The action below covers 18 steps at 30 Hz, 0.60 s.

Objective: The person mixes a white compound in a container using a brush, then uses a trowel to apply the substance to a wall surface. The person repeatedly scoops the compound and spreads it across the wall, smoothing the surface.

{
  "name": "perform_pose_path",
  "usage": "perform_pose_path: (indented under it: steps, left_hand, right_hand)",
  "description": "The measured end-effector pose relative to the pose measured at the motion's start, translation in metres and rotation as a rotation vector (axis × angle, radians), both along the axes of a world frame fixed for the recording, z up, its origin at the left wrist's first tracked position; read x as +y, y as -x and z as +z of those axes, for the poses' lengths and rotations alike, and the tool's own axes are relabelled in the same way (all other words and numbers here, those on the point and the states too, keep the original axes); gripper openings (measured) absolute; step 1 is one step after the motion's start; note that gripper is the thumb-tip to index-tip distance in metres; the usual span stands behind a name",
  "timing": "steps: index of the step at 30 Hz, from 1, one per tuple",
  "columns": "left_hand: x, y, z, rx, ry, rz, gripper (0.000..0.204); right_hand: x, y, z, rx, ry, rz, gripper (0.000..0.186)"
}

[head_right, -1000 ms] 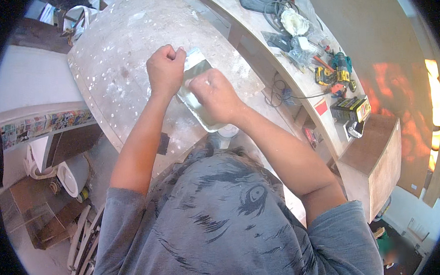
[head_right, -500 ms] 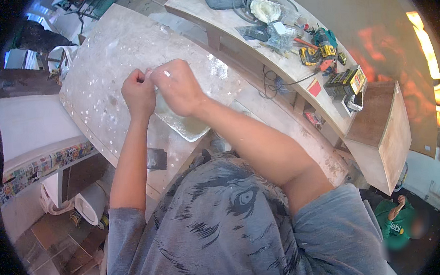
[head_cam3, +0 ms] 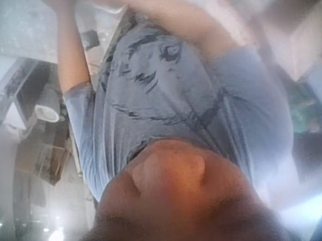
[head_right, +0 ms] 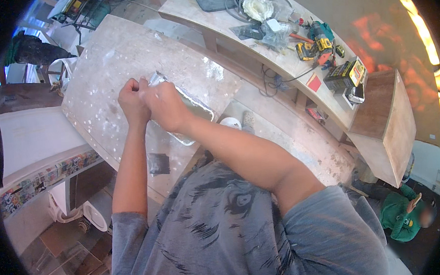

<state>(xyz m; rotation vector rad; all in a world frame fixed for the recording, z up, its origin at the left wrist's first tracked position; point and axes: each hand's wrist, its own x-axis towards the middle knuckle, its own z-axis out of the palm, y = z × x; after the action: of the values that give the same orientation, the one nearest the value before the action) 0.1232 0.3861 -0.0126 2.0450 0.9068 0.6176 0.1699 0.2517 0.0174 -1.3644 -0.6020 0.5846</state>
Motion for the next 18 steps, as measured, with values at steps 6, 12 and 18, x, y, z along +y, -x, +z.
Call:
perform_pose_path:
  steps: [6, 12, 18]
  left_hand:
    - [-0.006, -0.004, 0.003, -0.001, -0.004, 0.047, 0.041]
    - [-0.001, -0.001, -0.003, -0.026, -0.038, 0.025, 0.040]
    - [-0.006, -0.003, 0.008, -0.010, -0.040, 0.030, 0.038]
  right_hand:
    - [-0.007, -0.025, 0.017, 0.025, 0.069, -0.053, 0.040]
    - [0.001, 0.000, -0.021, -0.104, 0.027, 0.003, 0.040]
    - [-0.006, -0.033, 0.021, -0.017, 0.041, -0.059, 0.042]
